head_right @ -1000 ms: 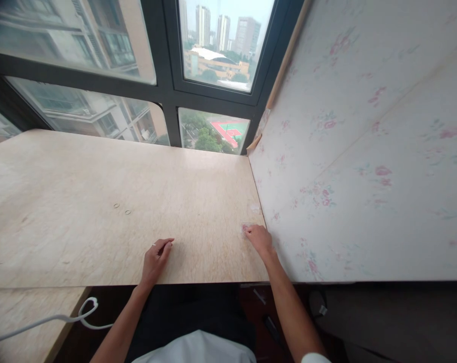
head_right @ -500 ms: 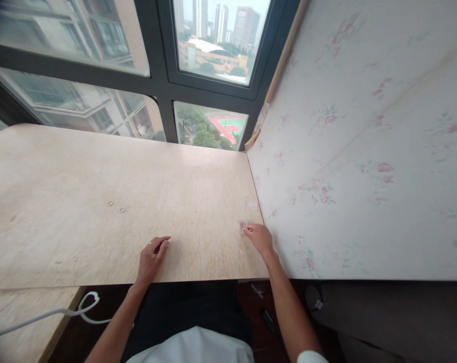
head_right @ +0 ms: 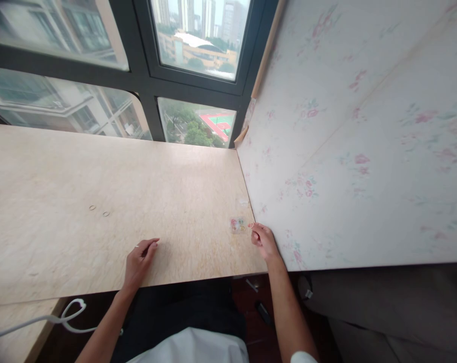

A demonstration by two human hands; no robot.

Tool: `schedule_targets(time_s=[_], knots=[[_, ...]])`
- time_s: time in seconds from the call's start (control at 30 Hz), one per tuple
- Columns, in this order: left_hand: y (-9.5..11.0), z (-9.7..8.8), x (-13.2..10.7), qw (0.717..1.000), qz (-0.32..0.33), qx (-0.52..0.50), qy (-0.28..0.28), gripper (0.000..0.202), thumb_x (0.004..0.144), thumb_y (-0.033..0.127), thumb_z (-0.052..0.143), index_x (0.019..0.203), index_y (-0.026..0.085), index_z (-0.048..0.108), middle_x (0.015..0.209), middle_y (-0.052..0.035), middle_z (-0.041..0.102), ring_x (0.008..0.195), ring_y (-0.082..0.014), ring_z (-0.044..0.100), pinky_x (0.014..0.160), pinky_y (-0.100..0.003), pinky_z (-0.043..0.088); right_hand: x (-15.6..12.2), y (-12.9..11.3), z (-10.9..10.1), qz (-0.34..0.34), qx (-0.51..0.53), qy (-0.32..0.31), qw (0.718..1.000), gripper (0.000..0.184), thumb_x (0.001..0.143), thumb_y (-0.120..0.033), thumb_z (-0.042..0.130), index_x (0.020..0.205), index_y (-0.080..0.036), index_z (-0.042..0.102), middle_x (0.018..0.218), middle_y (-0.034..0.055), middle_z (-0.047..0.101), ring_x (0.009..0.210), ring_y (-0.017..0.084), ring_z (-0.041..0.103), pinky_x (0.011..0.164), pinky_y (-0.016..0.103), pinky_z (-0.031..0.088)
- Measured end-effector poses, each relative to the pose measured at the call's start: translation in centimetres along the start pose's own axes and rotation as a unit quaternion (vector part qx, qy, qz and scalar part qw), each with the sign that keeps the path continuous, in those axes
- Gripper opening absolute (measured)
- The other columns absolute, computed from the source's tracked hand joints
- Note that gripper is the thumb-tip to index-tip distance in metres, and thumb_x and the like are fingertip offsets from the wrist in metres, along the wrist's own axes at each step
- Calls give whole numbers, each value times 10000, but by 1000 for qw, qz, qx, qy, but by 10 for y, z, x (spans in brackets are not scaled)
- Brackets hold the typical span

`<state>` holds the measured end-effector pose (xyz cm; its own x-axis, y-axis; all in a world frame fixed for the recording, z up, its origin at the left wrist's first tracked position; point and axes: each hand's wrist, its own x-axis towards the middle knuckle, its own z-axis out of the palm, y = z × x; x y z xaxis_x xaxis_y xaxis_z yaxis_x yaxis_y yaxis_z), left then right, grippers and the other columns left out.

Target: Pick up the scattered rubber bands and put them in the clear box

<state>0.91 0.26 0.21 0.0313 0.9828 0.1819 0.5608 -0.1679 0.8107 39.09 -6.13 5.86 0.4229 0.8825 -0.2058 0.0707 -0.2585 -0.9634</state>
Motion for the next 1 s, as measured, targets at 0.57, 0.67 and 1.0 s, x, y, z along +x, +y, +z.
schedule_targets(time_s=[0.57, 0.67, 1.0], knots=[[-2, 1, 1, 1000, -3, 3, -2, 310, 851, 422, 458, 917, 204, 668, 932, -57, 688, 826, -200, 635, 722, -295, 496, 1, 17, 12, -37, -177, 138, 974, 294, 709, -424, 580, 769, -144, 648, 470, -13, 514, 445, 139, 466, 430, 225, 330], [-3, 2, 0, 1000, -8, 2, -4, 308, 850, 421, 461, 921, 203, 668, 938, -58, 687, 829, -202, 634, 729, -299, 497, -6, 16, 11, -38, -181, 146, 972, 349, 747, -459, 555, 839, -136, 651, 485, -12, 517, 453, 146, 472, 433, 228, 341], [-3, -12, 14, 980, -131, -148, 10, 339, 821, 415, 523, 966, 155, 685, 857, -70, 696, 747, -183, 652, 663, -292, 530, -53, 65, 54, -115, -332, 52, 935, 420, 823, -510, 446, 882, -185, 705, 684, 64, 671, 607, 212, 611, 567, 275, 424]])
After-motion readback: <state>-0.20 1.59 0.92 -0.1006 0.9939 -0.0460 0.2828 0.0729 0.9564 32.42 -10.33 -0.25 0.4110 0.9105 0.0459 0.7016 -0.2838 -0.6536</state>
